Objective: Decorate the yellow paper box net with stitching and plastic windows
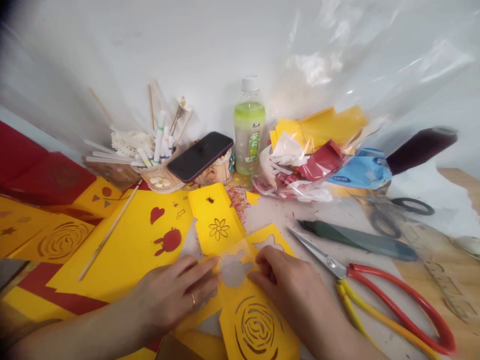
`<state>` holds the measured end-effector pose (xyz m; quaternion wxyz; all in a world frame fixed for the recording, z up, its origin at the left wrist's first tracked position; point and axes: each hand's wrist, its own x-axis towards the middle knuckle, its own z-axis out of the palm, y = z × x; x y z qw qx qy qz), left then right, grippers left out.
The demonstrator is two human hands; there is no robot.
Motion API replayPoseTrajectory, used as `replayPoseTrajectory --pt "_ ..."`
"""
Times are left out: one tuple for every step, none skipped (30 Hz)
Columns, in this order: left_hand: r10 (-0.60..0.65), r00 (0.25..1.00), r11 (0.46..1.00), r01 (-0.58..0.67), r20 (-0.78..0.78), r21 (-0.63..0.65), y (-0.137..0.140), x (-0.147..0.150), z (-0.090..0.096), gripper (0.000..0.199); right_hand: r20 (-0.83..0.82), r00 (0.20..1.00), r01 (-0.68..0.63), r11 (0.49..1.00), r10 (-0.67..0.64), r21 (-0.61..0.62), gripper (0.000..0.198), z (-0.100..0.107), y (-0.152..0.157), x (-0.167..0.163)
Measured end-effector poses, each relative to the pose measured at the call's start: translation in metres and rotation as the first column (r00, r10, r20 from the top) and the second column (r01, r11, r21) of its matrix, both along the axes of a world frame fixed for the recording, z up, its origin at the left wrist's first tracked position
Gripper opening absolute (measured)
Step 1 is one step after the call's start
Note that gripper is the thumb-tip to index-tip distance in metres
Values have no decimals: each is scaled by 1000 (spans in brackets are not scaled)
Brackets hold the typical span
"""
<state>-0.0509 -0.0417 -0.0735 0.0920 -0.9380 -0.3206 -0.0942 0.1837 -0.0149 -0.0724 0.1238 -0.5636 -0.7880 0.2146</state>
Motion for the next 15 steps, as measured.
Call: replayPoseTrajectory --pt "17 1000 1000 -17 -10 -19 0 0 0 24 -9 1000 2 1000 -2 1 13 0 0 0" --pt "37 999 999 -37 -15 -34 -1 1 -1 23 -15 1000 3 1000 -3 3 13 -1 1 0" --pt "53 998 997 -54 -19 -48 -1 1 -2 21 -18 1000 0 1000 0 5 13 -2 1 1" --pt "65 998 996 -66 -17 -55 -1 1 -2 20 -22 1000 -5 1000 6 9 14 -3 1 1" --pt "70 998 996 -70 -9 -55 -1 2 -3 19 -25 1000 -14 1000 15 14 15 -4 0 2" --pt "67 998 996 -66 4 -52 -1 2 -3 17 -29 999 -20 1000 20 20 16 -5 0 3" --pt "62 998 997 -61 21 -47 -1 3 -4 15 -34 999 -24 999 25 30 15 -7 0 3" --pt "56 998 998 -55 38 -41 -1 3 -4 13 -41 999 -24 999 25 43 15 -9 -1 4" --pt "56 997 998 -54 45 -37 0 3 -3 13 -48 999 -22 998 25 60 14 -11 -2 4" --pt "59 997 998 -58 49 -33 0 4 -2 14 -54 998 -22 997 26 78 14 -13 -2 5" --pt "62 997 998 -61 47 -29 1 4 -1 14 -56 998 -26 995 31 94 14 -14 -3 5" --pt "62 997 998 -61 47 -24 2 5 0 15 -56 998 -34 993 40 111 14 -15 -3 6" --pt "59 997 998 -58 47 -21 2 5 1 16 -54 997 -44 991 51 124 15 -16 -3 6" --pt "56 997 998 -55 52 -18 3 5 2 15 -49 997 -51 990 57 133 15 -16 -3 6" --pt "54 997 998 -54 62 -11 3 5 4 15 -44 997 -56 989 63 136 15 -15 -3 6"
